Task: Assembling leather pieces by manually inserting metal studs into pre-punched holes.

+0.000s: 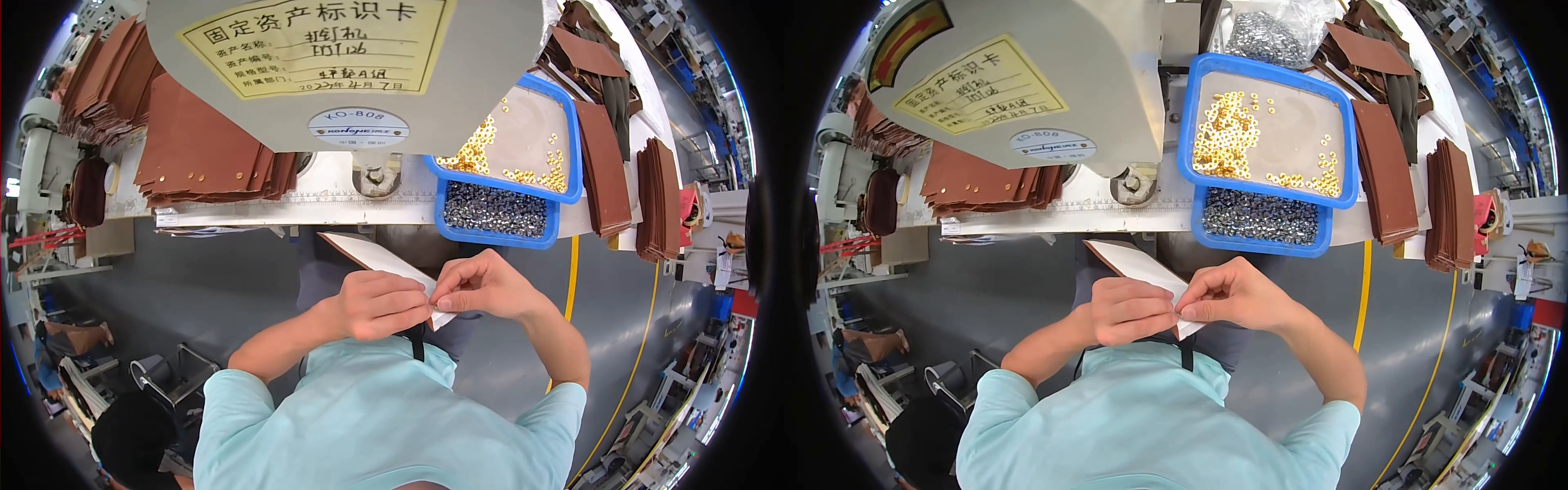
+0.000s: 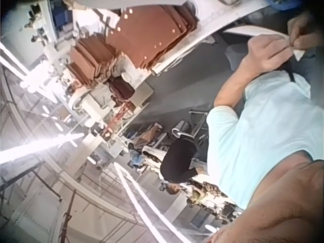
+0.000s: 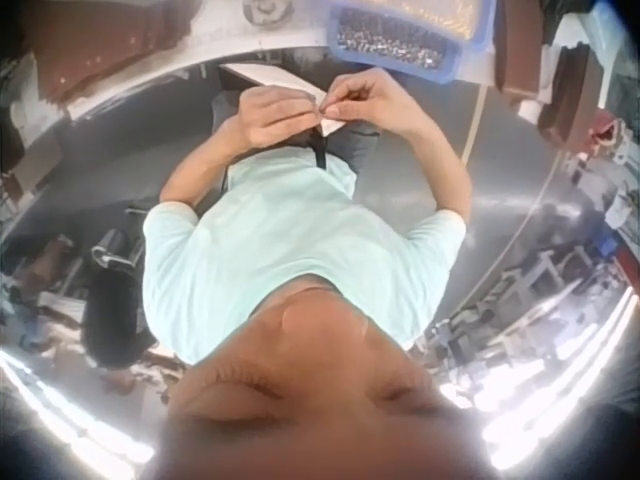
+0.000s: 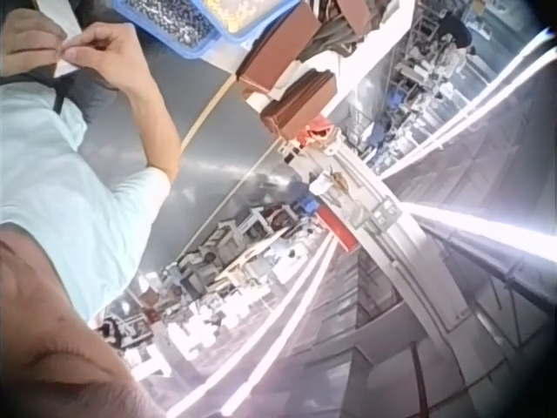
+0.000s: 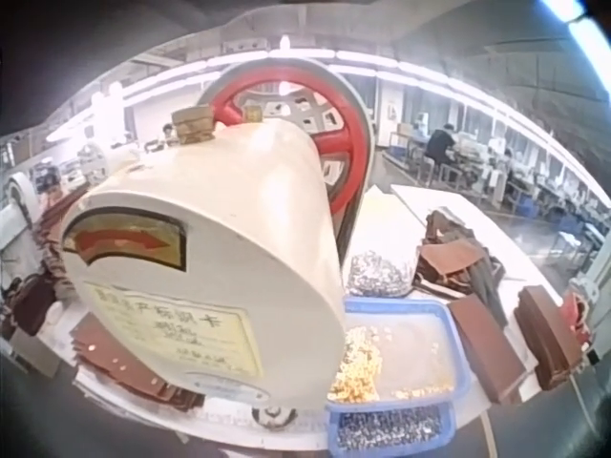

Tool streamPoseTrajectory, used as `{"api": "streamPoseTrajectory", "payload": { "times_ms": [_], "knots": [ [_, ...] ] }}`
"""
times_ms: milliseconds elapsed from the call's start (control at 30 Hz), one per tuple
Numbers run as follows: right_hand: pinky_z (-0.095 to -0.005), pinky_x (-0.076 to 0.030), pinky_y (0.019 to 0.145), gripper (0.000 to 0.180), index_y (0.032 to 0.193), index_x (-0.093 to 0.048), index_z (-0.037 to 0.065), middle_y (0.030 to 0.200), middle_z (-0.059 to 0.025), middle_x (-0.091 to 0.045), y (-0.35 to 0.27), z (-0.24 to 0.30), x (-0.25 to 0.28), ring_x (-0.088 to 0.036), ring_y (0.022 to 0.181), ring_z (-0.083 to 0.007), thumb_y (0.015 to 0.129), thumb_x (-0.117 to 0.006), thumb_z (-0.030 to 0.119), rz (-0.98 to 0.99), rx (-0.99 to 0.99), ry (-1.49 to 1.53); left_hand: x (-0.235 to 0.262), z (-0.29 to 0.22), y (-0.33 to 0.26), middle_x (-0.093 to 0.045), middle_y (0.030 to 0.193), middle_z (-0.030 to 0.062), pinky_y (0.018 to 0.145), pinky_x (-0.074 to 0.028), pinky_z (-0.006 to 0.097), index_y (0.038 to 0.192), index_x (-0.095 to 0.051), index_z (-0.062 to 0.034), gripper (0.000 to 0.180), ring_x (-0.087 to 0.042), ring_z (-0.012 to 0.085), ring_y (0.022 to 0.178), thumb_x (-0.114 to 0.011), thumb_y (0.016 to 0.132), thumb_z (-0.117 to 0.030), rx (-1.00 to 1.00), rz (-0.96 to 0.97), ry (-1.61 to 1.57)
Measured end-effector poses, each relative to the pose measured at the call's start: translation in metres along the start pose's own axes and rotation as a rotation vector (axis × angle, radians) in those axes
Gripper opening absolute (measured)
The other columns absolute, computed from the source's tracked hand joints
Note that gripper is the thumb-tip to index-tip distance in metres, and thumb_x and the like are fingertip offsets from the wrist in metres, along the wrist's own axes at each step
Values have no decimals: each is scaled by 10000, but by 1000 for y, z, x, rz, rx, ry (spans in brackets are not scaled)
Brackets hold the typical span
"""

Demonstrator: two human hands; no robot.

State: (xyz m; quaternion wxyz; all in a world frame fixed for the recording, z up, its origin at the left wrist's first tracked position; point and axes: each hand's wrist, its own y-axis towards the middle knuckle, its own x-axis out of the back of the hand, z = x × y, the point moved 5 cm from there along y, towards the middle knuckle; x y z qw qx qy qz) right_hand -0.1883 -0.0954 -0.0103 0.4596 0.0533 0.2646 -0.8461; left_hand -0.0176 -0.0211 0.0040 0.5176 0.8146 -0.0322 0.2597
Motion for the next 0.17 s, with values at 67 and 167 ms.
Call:
{"api": "streamPoseTrajectory", "payload": {
  "times_ms": [67,167],
  "knots": [
    [-266,-494,657,87,955,-794,-15,937,-52,-710,1,-2,0,-633,760,-125,881,-797,30,-2,-112,48,0,0,-2,-705,920,30,613,-574,268,939,-727,-59,253,-730,184,805,-805,701,-95,-6,10,17],
    [-235,-512,738,100,1001,-806,34,972,-42,-744,3,-15,4,-656,809,-115,906,-790,59,62,-264,100,0,-3,-6,-714,940,33,619,-579,275,957,-736,-61,257,-731,192,807,-799,710,-97,-11,15,27]
  ]
}}
